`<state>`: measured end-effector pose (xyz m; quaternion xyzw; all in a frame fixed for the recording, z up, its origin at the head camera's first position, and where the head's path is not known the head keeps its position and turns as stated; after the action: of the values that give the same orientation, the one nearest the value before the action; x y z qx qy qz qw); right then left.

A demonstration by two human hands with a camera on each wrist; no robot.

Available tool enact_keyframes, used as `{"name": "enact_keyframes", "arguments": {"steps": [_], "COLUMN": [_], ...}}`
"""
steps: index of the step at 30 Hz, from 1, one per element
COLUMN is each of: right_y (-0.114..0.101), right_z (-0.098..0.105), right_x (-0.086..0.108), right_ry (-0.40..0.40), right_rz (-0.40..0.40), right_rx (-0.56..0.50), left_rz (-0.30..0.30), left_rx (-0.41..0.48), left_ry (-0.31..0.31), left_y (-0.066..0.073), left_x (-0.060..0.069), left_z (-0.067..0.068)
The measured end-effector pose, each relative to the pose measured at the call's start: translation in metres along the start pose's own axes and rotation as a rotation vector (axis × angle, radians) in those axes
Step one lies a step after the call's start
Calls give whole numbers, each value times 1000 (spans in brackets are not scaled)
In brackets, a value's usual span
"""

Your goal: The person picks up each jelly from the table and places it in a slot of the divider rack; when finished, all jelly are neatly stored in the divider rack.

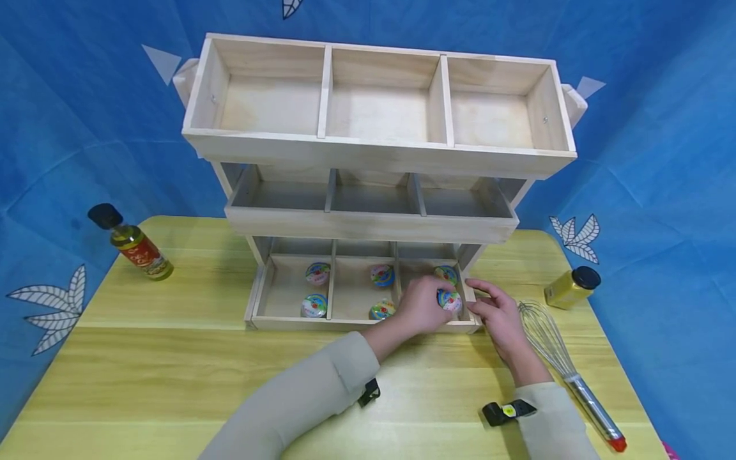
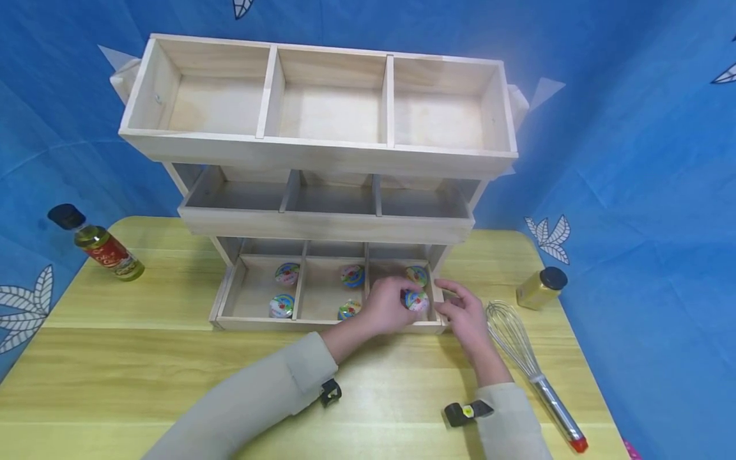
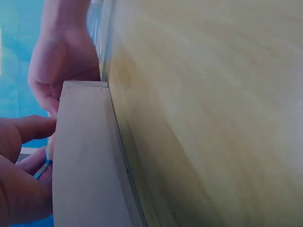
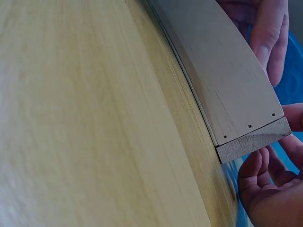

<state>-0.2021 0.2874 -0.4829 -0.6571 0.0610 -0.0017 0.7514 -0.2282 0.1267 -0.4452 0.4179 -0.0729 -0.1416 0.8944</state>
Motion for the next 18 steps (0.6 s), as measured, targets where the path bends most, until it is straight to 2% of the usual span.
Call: {"name": "enact_keyframes", "arguments": {"steps": [6, 18], "right_y": [0, 1], "right_z": [0, 1], "right_x": [0, -1], "right_ry": [2, 7], "right_rz": [-6, -3], "right_rx": [-8, -4], "left_rz": [120, 217], "left_rx": [2, 13], "left_ry": [-70, -214], "left_y": [-7, -14], "left_x": [-7, -14], "left_z": [-5, -16]}}
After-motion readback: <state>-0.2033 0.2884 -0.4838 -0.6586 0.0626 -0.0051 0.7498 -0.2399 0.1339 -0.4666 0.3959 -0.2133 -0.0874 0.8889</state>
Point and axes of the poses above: each hand's wrist, its own x-axis away from the middle knuckle, its own z-axis out of the back of the hand, y = z × x, the point moved 8 cm from there along -x, towards the middle knuckle, and after that the axes turned 9 degrees about z, right-handed, at the moved point
